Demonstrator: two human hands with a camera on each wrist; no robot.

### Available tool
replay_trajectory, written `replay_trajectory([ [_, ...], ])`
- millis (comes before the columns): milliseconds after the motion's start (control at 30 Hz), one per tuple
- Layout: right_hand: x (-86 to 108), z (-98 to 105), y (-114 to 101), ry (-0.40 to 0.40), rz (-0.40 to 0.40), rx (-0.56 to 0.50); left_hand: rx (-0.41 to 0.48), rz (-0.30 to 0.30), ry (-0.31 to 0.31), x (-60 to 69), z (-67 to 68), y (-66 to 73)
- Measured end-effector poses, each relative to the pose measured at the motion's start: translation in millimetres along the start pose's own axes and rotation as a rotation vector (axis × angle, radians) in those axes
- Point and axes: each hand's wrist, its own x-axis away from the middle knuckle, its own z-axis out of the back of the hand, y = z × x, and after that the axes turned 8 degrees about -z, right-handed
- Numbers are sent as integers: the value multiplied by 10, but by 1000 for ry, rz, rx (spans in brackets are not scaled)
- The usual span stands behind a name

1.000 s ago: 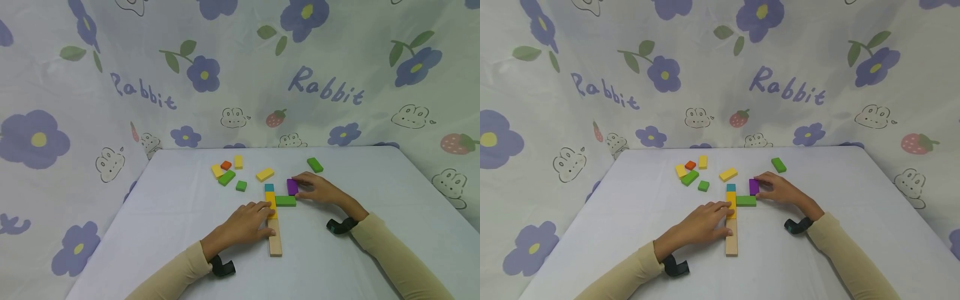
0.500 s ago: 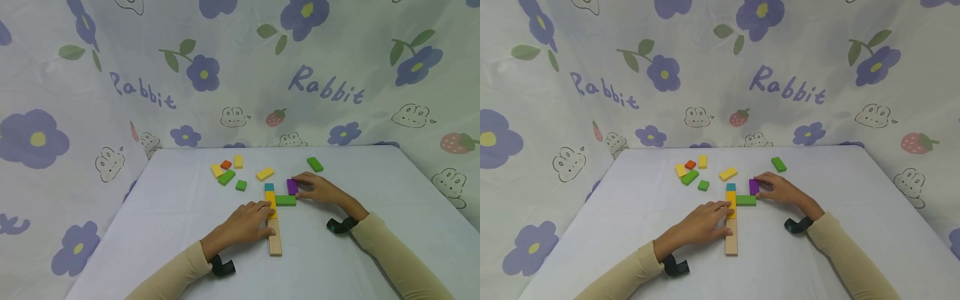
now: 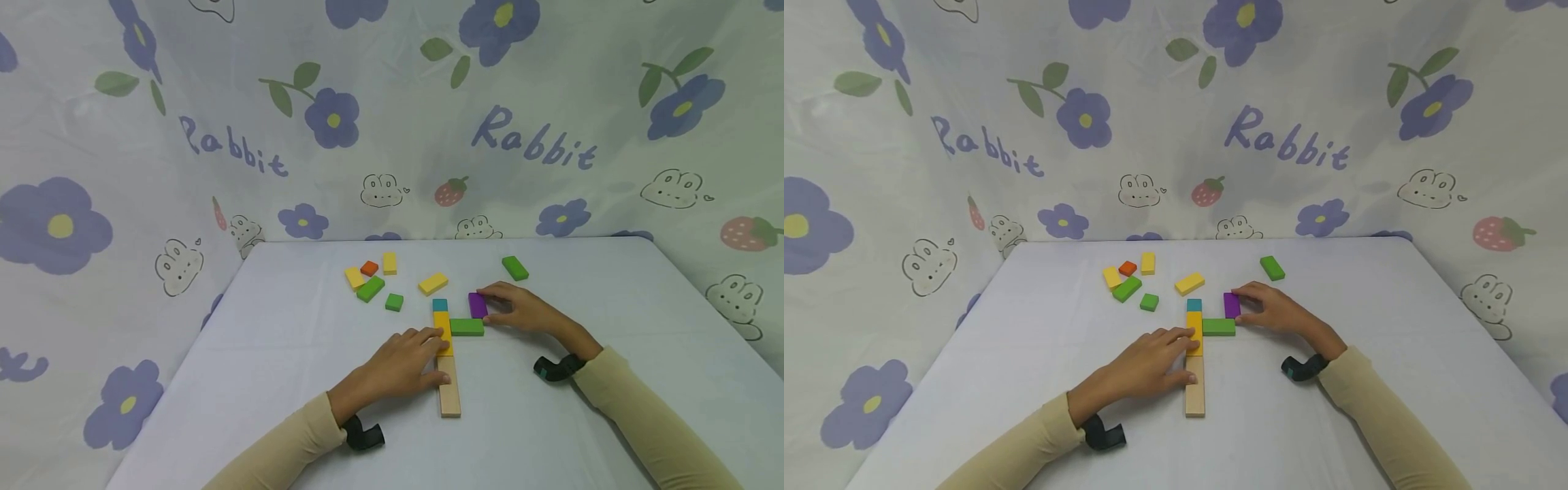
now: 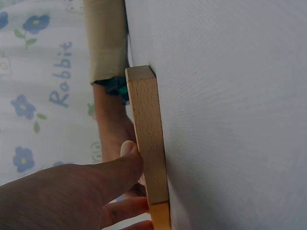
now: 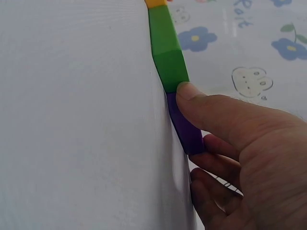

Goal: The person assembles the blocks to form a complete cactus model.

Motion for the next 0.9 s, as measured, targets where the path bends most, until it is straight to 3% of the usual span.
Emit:
replay_trajectory([
  [533, 18, -9, 19, -4, 37, -13, 13, 9, -6, -10, -6, -11],
  [900, 9, -12, 26, -21, 8, -21, 3, 3, -8, -9, 2, -13],
])
